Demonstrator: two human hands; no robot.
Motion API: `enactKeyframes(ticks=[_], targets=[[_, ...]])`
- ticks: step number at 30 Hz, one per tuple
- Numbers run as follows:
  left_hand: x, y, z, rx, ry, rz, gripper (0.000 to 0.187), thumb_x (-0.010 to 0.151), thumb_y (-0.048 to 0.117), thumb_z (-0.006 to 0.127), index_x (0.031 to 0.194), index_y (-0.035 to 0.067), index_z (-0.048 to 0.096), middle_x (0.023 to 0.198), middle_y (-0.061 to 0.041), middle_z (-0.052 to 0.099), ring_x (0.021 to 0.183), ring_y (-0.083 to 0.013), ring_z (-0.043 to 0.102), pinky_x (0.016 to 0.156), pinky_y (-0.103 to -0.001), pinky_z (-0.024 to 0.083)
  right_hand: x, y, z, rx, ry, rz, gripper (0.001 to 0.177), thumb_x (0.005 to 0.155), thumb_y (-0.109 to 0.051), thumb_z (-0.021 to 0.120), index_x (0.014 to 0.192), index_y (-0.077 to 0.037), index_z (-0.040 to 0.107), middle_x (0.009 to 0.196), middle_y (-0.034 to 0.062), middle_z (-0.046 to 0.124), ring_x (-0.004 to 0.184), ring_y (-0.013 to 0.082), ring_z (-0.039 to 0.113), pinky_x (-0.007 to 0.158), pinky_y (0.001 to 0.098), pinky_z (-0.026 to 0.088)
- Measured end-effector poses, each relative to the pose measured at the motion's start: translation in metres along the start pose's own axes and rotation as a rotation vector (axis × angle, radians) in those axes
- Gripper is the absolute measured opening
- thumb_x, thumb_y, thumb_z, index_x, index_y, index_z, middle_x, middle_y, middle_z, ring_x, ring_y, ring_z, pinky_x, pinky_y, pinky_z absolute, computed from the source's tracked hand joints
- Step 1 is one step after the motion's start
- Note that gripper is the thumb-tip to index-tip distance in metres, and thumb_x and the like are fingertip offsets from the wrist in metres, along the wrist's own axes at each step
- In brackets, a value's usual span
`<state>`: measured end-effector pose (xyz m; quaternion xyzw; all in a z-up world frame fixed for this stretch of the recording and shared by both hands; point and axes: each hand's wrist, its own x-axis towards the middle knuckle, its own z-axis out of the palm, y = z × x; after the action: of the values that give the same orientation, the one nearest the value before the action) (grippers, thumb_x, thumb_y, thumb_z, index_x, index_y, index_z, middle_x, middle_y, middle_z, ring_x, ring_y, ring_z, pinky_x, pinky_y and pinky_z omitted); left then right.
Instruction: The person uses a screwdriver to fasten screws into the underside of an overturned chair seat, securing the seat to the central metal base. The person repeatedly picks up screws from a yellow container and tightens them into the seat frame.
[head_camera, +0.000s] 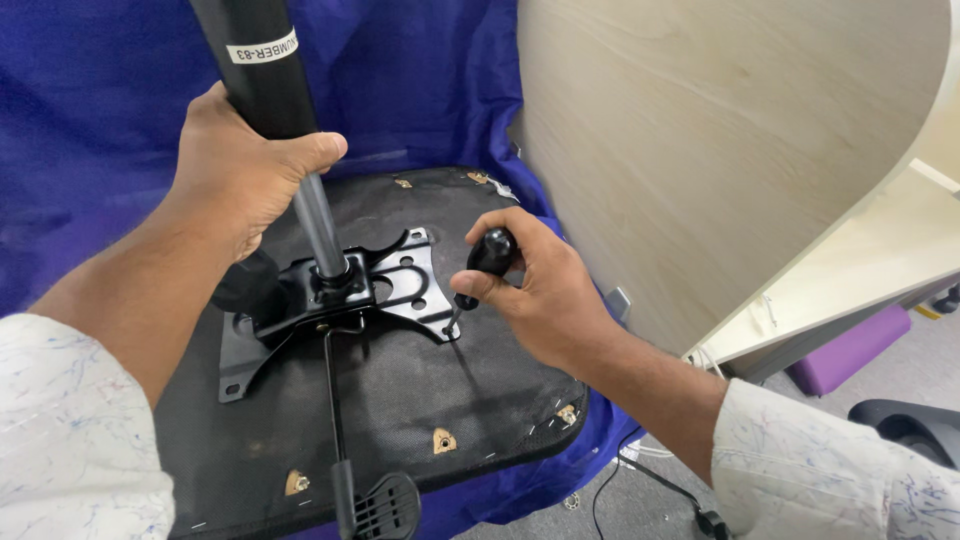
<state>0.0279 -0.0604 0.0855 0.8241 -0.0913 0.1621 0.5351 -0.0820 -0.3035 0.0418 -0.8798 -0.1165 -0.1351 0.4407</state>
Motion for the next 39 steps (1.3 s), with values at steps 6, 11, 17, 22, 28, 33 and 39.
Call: enactKeyframes(ticks=[6, 11, 17, 22, 28, 33, 39], targets=[[0.007, 0.002, -0.006, -0.045, -0.071, -0.07, 0.033, 0.079, 0.007, 0.085, 0.107, 0.005, 0.066, 0.098, -0.007, 0.075, 0.086, -0.0161, 0.076, 0.081, -0.032, 0.064, 0.015, 0.004, 0.001, 0.009, -0.055, 0.013, 0.041, 0.084, -0.036, 0.081, 0.111, -0.012, 0.063, 0.087, 0.0016, 0.067, 0.082, 0.0123, 0.065, 0.077, 0.0329, 0.057], [0.007, 0.002, -0.01, -0.024, -0.093, -0.138, 0.037, 0.079, 0.012, 0.085, 0.11, 0.007, 0.065, 0.101, -0.008, 0.074, 0.092, -0.0185, 0.075, 0.084, -0.035, 0.063, 0.027, -0.006, 0.013, 0.006, -0.163, -0.098, 0.038, 0.086, -0.034, 0.08, 0.111, -0.011, 0.064, 0.092, 0.0025, 0.069, 0.088, 0.0136, 0.07, 0.083, 0.0323, 0.059], [0.006, -0.001, -0.012, 0.032, -0.109, -0.083, 0.045, 0.079, 0.019, 0.087, 0.116, 0.008, 0.064, 0.112, -0.007, 0.073, 0.107, -0.0187, 0.071, 0.096, -0.035, 0.055, 0.032, -0.004, 0.023, -0.004, -0.107, 0.101, 0.038, 0.084, -0.034, 0.08, 0.11, -0.011, 0.064, 0.097, 0.0008, 0.07, 0.089, 0.0127, 0.071, 0.081, 0.0322, 0.059], [-0.017, -0.023, -0.037, 0.259, -0.132, -0.079, 0.051, 0.08, 0.023, 0.086, 0.123, 0.007, 0.064, 0.113, -0.008, 0.074, 0.104, -0.0193, 0.071, 0.093, -0.036, 0.054, 0.026, 0.02, 0.032, 0.022, -0.207, 0.226, 0.03, 0.085, -0.03, 0.079, 0.102, -0.008, 0.069, 0.091, 0.0034, 0.074, 0.088, 0.0151, 0.071, 0.082, 0.0327, 0.056], [-0.115, -0.092, -0.083, 0.365, 0.164, -0.425, 0.035, 0.093, 0.012, 0.071, 0.128, 0.01, 0.071, 0.117, -0.008, 0.077, 0.097, -0.021, 0.074, 0.085, -0.037, 0.056, -0.007, 0.053, 0.048, -0.048, -0.257, 0.423, 0.034, 0.088, -0.034, 0.073, 0.111, -0.009, 0.068, 0.09, 0.0011, 0.075, 0.09, 0.0141, 0.072, 0.084, 0.0323, 0.055], [-0.141, -0.14, -0.077, 0.462, -0.007, -0.47, 0.041, 0.083, 0.012, 0.077, 0.123, 0.011, 0.07, 0.114, -0.006, 0.076, 0.096, -0.0231, 0.073, 0.085, -0.039, 0.054, -0.005, 0.058, 0.061, -0.006, -0.261, 0.422, 0.033, 0.087, -0.032, 0.075, 0.11, -0.008, 0.07, 0.092, 0.0019, 0.075, 0.091, 0.0123, 0.071, 0.085, 0.031, 0.055], [-0.169, -0.158, -0.049, 0.615, 0.135, -0.233, 0.022, 0.085, 0.008, 0.07, 0.103, 0.014, 0.081, 0.1, -0.013, 0.071, 0.092, -0.0295, 0.073, 0.088, -0.043, 0.057, -0.007, 0.065, 0.073, -0.05, -0.284, 0.333, 0.022, 0.091, -0.024, 0.07, 0.106, -0.009, 0.074, 0.091, 0.0029, 0.073, 0.085, 0.0125, 0.07, 0.082, 0.0297, 0.056]])
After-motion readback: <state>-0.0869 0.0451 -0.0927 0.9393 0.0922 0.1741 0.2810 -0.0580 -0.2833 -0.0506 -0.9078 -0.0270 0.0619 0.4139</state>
